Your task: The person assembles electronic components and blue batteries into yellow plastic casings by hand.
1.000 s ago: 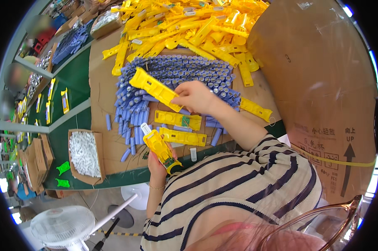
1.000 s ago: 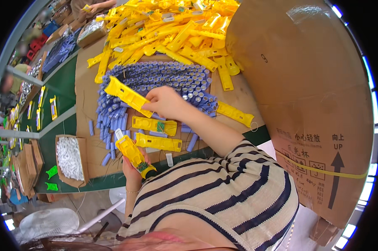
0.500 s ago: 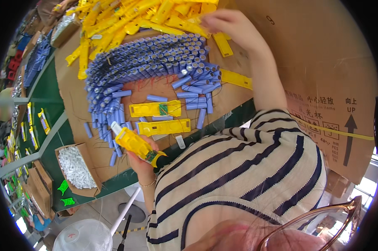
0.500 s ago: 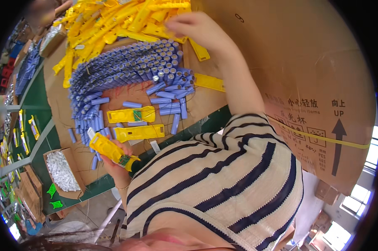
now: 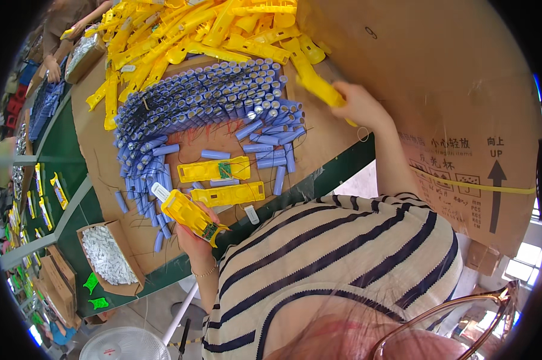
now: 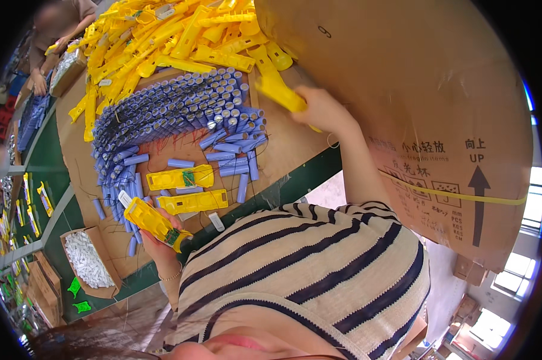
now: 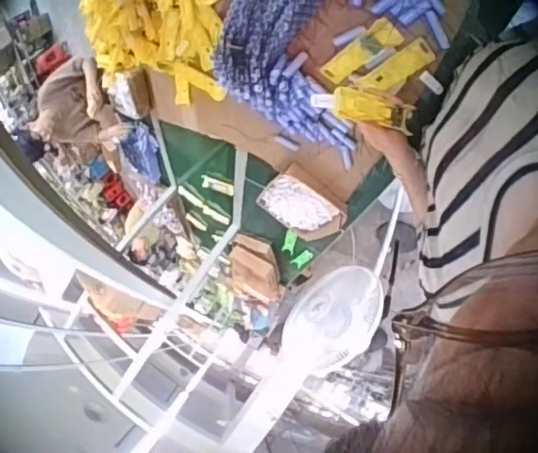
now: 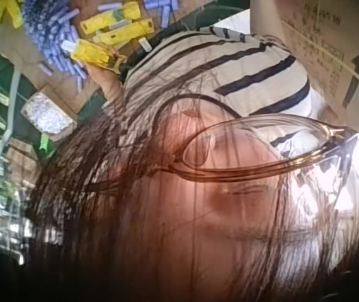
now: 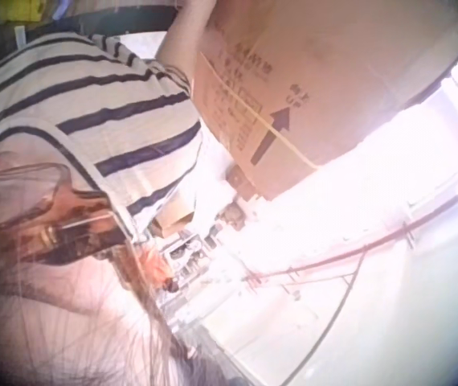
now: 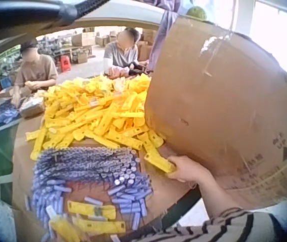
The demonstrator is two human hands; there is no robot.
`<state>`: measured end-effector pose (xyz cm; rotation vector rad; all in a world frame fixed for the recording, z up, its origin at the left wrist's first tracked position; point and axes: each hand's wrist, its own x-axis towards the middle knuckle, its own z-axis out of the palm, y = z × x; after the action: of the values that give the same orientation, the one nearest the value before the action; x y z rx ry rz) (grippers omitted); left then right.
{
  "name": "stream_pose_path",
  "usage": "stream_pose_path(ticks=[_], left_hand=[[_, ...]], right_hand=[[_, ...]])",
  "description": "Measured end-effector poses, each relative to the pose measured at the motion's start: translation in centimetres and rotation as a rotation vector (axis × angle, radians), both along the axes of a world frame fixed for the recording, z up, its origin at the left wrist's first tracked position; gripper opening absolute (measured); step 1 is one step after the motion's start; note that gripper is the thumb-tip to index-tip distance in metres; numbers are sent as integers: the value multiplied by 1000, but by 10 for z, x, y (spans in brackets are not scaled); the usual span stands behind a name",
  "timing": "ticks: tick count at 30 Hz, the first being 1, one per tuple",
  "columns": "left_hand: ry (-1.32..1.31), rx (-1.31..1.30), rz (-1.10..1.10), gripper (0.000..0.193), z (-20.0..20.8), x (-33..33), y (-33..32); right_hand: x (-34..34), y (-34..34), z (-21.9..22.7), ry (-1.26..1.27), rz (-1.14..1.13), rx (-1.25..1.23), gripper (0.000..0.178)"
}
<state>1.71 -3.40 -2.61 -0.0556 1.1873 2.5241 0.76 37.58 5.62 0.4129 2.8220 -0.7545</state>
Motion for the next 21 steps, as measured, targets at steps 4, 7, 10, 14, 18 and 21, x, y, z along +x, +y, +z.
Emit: stream_pose_path(ticks=[4,7,10,14,18,21], left_hand=[[41,-55,13,45,1,6,-2],[48,-101,64,50,4,10,-6],[22,-172,130,54,4,12,-15],[77,-160,119,55,0,13,-23],[-40,-149,181,50,10,13,-20],[52,-85,149,45,5,8,-21]], right_hand=[[-66,-23,31,246,-151,-796,40],[-151,-68,47,346,-412,-1516,29],[-300,-60,20,717,-608,-1719,46],[-378,-6,16,867,-679,-1445,62],[-378,32,15,867,-729,-1121,56],[-247,-52,17,716,-186,-1122,29]])
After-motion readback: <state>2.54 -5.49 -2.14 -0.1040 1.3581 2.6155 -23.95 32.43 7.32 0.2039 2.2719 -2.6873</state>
